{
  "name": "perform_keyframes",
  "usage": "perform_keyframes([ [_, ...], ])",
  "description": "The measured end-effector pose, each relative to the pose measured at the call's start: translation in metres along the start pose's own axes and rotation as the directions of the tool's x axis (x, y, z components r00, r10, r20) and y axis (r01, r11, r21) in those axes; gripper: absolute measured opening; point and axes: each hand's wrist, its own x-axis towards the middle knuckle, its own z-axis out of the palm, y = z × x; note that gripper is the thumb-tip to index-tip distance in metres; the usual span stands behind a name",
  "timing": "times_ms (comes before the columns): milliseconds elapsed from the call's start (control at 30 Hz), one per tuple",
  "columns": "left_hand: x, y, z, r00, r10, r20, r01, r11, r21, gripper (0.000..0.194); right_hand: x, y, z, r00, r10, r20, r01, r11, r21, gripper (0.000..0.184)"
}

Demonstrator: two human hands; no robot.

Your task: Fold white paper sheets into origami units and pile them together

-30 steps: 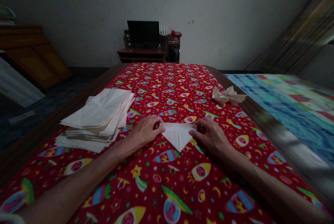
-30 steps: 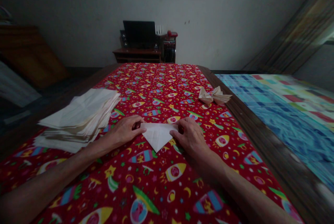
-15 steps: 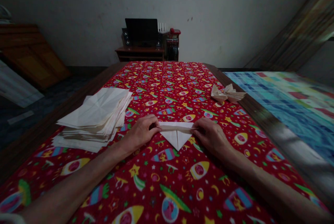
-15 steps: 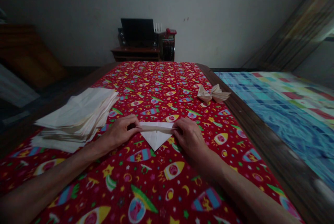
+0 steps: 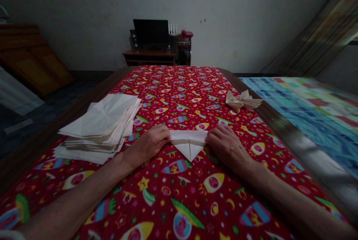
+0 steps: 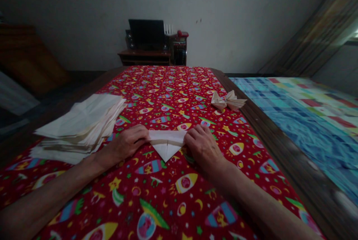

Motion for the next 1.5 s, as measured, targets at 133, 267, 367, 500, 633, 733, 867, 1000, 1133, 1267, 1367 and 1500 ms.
perform_keyframes([
  [133, -0.002, 0.001, -0.008, 0.991, 0.068, 0.113, -0.086, 0.982, 0.165, 0.019, 0.001, -0.002, -0.012, 0.996, -0.072, 0.06, 0.072, 0.997, -0.001, 0.007],
  [267, -0.003, 0.0, -0.014, 0.981, 0.101, 0.163, -0.136, 0.965, 0.222, 0.018, 0.0, -0.004, -0.018, 0.989, -0.116, 0.094, 0.114, 0.993, 0.033, 0.008],
  [367, -0.003, 0.0, -0.016, 0.977, 0.112, 0.182, -0.155, 0.959, 0.239, 0.019, 0.001, -0.005, -0.02, 0.984, -0.118, 0.13, 0.117, 0.993, 0.022, 0.008],
  [500, -0.004, 0.004, -0.017, 0.981, 0.109, 0.164, -0.143, 0.966, 0.217, 0.022, 0.001, -0.007, -0.022, 0.979, -0.115, 0.166, 0.117, 0.993, -0.002, 0.007],
  [633, -0.001, 0.012, -0.011, 0.992, 0.097, 0.077, -0.11, 0.976, 0.189, 0.036, 0.001, -0.007, -0.022, 0.979, -0.118, 0.164, 0.121, 0.993, -0.011, 0.007],
  [733, 0.004, 0.023, -0.003, 0.99, 0.085, 0.109, -0.102, 0.983, 0.156, 0.047, 0.0, -0.007, -0.02, 0.981, -0.122, 0.154, 0.126, 0.992, -0.016, 0.006],
  [867, 0.009, 0.039, 0.005, 0.96, 0.091, 0.264, -0.12, 0.988, 0.094, 0.048, 0.0, -0.007, -0.018, 0.982, -0.126, 0.143, 0.13, 0.991, -0.015, 0.004],
  [1000, 0.006, 0.047, 0.01, 0.943, 0.078, 0.322, -0.115, 0.989, 0.097, 0.056, 0.0, -0.007, -0.017, 0.983, -0.116, 0.146, 0.118, 0.993, -0.01, 0.004],
  [1133, 0.001, 0.047, 0.013, 0.939, 0.071, 0.338, -0.11, 0.989, 0.099, 0.06, -0.002, -0.003, -0.012, 0.99, -0.099, 0.096, 0.096, 0.995, 0.037, 0.01],
  [1267, 0.0, 0.047, 0.013, 0.935, 0.063, 0.348, -0.102, 0.99, 0.093, 0.06, -0.005, 0.001, -0.007, 0.999, -0.045, -0.026, 0.047, 0.995, 0.088, 0.019],
  [1367, -0.001, 0.046, 0.013, 0.935, 0.066, 0.348, -0.098, 0.992, 0.076, 0.06, -0.006, -0.004, -0.007, 0.996, -0.059, -0.071, 0.065, 0.995, 0.079, 0.026],
  [1500, -0.001, 0.045, 0.015, 0.945, 0.075, 0.317, -0.094, 0.995, 0.043, 0.062, -0.007, -0.019, -0.008, 0.983, -0.156, 0.096, 0.15, 0.986, 0.075, 0.049],
])
